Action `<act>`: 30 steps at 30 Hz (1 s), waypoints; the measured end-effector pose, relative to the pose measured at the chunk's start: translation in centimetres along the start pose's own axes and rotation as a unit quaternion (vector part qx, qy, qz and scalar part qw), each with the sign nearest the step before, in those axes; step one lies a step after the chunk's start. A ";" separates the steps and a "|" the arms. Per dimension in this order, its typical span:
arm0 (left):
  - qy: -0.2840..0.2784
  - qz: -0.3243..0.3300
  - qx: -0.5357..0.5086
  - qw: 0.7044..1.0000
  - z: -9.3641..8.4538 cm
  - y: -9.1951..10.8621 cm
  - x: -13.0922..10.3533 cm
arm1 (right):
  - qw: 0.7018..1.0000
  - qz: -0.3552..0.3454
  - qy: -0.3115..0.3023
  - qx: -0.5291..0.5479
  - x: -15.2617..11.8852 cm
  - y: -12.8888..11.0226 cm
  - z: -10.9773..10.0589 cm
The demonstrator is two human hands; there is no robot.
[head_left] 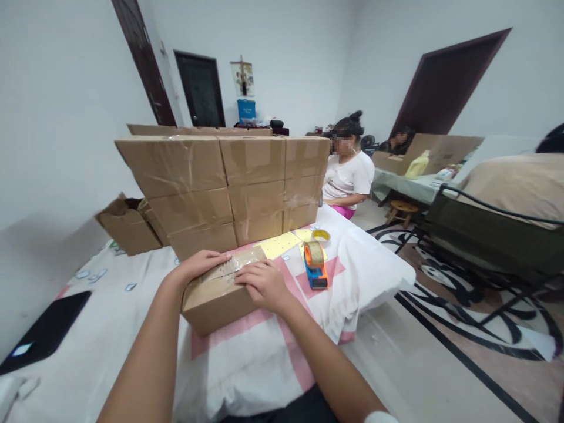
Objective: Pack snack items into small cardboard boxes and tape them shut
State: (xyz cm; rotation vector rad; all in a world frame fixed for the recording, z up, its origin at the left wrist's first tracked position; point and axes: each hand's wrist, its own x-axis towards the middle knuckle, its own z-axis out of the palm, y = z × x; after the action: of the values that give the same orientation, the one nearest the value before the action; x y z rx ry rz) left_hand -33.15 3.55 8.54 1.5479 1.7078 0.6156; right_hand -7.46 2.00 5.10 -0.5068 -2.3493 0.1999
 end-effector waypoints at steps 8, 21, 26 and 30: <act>0.017 0.019 0.013 1.000 0.3 -0.2 0.2 | 0.991 -0.029 -0.098 -0.085 -0.1 -1.7 -1.9; 0.047 0.016 0.086 0.995 0.2 -0.6 0.9 | 0.993 0.004 -0.086 -0.082 -0.5 -4.7 0.4; 0.042 0.008 0.107 0.993 0.1 -0.6 0.9 | 0.991 0.015 -0.087 -0.100 -0.4 -4.7 0.7; 0.047 0.001 0.124 0.991 0.1 -0.7 0.7 | 0.991 0.024 -0.091 -0.099 -0.1 -4.7 0.9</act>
State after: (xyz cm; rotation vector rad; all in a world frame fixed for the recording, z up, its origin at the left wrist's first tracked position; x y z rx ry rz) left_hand -33.53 4.16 7.85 1.7143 1.9127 0.4975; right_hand -9.43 -2.39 5.66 -0.6673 -2.5506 0.0344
